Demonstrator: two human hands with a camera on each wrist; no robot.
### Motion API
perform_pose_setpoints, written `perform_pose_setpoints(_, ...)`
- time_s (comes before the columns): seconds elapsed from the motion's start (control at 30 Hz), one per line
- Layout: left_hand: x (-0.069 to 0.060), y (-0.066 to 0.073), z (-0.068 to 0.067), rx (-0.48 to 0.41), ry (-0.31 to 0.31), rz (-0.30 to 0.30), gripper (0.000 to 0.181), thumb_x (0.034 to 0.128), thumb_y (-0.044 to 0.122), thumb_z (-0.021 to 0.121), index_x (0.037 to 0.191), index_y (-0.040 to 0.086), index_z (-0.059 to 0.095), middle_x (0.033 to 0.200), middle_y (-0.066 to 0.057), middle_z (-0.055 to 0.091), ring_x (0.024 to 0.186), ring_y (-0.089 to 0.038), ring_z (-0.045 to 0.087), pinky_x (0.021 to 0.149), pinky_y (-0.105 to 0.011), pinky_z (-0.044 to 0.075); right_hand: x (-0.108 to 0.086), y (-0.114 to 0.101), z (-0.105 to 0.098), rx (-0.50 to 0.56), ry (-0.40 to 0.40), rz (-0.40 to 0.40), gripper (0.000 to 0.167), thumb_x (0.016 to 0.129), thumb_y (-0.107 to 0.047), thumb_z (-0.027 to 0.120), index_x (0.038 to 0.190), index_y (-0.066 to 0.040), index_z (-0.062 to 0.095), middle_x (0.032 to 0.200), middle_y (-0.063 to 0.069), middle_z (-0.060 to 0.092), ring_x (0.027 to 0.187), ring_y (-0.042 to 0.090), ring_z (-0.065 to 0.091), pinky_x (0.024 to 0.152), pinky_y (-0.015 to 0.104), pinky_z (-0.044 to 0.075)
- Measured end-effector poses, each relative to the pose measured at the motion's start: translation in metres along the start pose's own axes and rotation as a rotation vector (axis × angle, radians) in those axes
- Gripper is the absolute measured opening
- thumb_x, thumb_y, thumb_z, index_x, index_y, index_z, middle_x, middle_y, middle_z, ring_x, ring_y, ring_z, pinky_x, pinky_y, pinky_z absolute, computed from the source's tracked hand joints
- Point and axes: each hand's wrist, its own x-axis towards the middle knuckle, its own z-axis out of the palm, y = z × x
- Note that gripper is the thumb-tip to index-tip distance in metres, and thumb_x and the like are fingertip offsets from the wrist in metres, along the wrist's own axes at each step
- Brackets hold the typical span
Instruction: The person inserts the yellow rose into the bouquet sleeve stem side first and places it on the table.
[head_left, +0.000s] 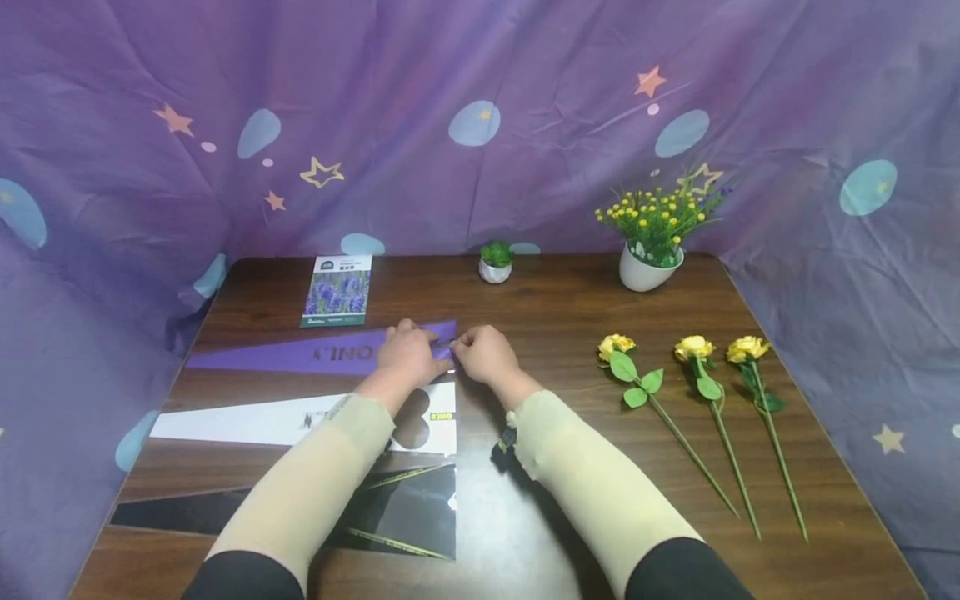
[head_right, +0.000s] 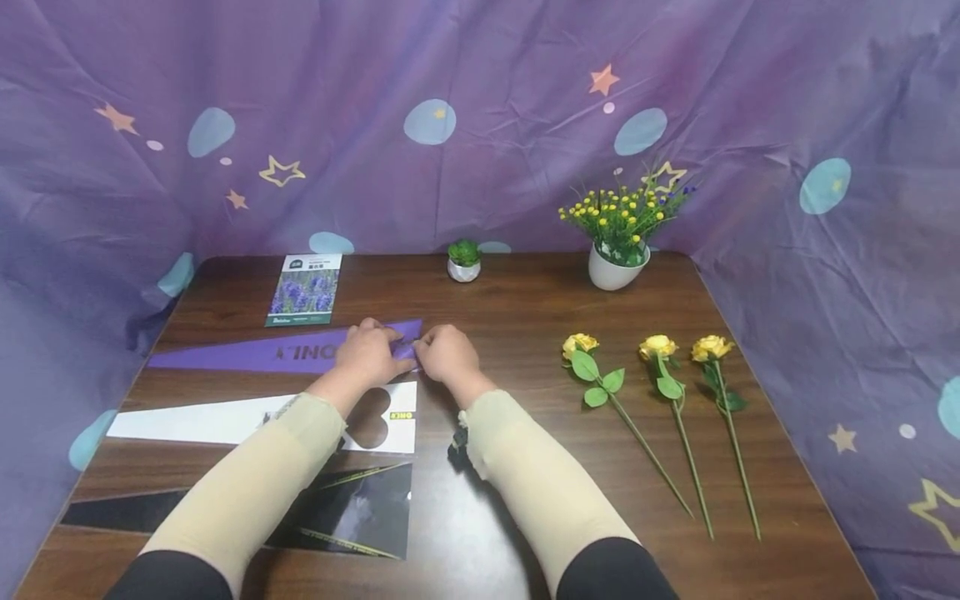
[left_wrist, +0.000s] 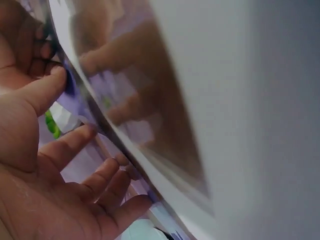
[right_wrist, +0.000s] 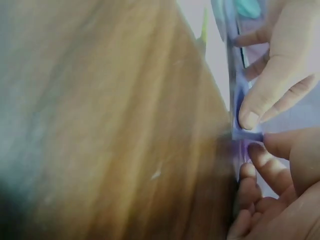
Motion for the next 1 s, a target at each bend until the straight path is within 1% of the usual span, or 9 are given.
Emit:
perform_pose_setpoints(0.07,-0.001,0.0,-0.001,-0.037,-0.003,-0.003,0.077,0.0878,0.057,0.08,0.149,0.013,0.061,0.142,-0.022,0.054,0.126,-0.04,0.05,0.098,-0.051,0.052,0.001,-0.001,-0.001,0.051,0.002,0.018,0.027,0.1,-0.026,0.07,0.082,-0.007,0.078,0.079,0.003,0.073,0.077,0.023,0.065,0.074,0.038,0.054)
perform_pose_setpoints(0.17,-0.001,-0.001,-0.005,-0.091,-0.009,0.002,0.083,0.0856,0.06,0.08,0.149,0.009,0.06,0.143,-0.026,0.054,0.129,-0.045,0.05,0.103,-0.054,0.049,0.001,-0.003,-0.002,0.124,-0.019,0.022,0.026,0.098,-0.023,0.07,0.081,-0.005,0.078,0.075,0.003,0.071,0.071,0.019,0.061,0.07,0.033,0.051)
perform_pose_setpoints(0.33,-0.003,-0.003,-0.012,-0.142,-0.015,0.018,0.083,0.0848,0.061,0.08,0.145,0.006,0.063,0.145,-0.029,0.055,0.138,-0.053,0.046,0.114,-0.058,0.041,0.001,-0.005,-0.003,0.169,-0.06,0.004,0.028,0.097,-0.019,0.065,0.082,-0.001,0.08,0.082,0.007,0.075,0.07,0.017,0.057,0.066,0.029,0.047)
perform_pose_setpoints(0.43,-0.005,-0.004,-0.014,-0.183,-0.028,0.014,0.077,0.0833,0.056,0.083,0.14,0.007,0.067,0.144,-0.027,0.056,0.138,-0.052,0.046,0.114,-0.058,0.041,-0.001,-0.006,-0.003,0.156,-0.054,0.018,0.026,0.095,-0.018,0.066,0.084,-0.002,0.082,0.089,0.009,0.078,0.073,0.019,0.06,0.068,0.03,0.049)
perform_pose_setpoints(0.6,-0.007,-0.004,-0.015,-0.221,-0.049,0.008,0.07,0.0827,0.047,0.087,0.137,0.007,0.068,0.142,-0.025,0.057,0.137,-0.05,0.048,0.114,-0.057,0.041,-0.005,-0.005,-0.004,0.145,-0.053,0.039,0.022,0.094,-0.021,0.072,0.09,-0.003,0.083,0.092,0.01,0.079,0.084,0.026,0.069,0.08,0.035,0.055)
perform_pose_setpoints(0.7,-0.005,-0.004,-0.017,-0.232,-0.058,-0.005,0.061,0.0894,0.039,0.082,0.138,0.005,0.067,0.142,-0.024,0.06,0.136,-0.048,0.052,0.114,-0.057,0.041,-0.006,-0.004,-0.004,0.147,-0.05,0.036,0.021,0.092,-0.023,0.075,0.092,-0.003,0.083,0.094,0.009,0.08,0.092,0.029,0.072,0.086,0.038,0.056)
perform_pose_setpoints(0.83,-0.001,-0.004,-0.02,-0.243,-0.056,-0.026,0.043,0.1032,0.031,0.067,0.135,0.002,0.068,0.138,-0.02,0.067,0.131,-0.043,0.059,0.113,-0.055,0.043,-0.008,-0.004,-0.002,0.159,-0.051,0.036,0.022,0.092,-0.026,0.079,0.092,-0.005,0.083,0.094,0.007,0.081,0.097,0.03,0.073,0.089,0.04,0.057)
perform_pose_setpoints(0.9,0.001,-0.003,-0.02,-0.235,-0.049,-0.032,0.043,0.107,0.036,0.059,0.129,0.0,0.07,0.132,-0.019,0.07,0.125,-0.041,0.063,0.11,-0.053,0.047,-0.008,-0.003,-0.001,0.155,-0.047,0.044,0.023,0.092,-0.029,0.079,0.091,-0.006,0.084,0.093,0.006,0.081,0.096,0.029,0.074,0.089,0.041,0.057)
perform_pose_setpoints(1.0,0.003,0.0,-0.019,-0.212,-0.03,-0.044,0.053,0.1062,0.051,0.055,0.115,0.001,0.072,0.119,-0.019,0.074,0.111,-0.039,0.068,0.101,-0.051,0.052,-0.009,-0.004,0.001,0.145,-0.038,0.062,0.024,0.091,-0.034,0.08,0.088,-0.01,0.084,0.092,0.003,0.081,0.095,0.028,0.073,0.09,0.043,0.057)
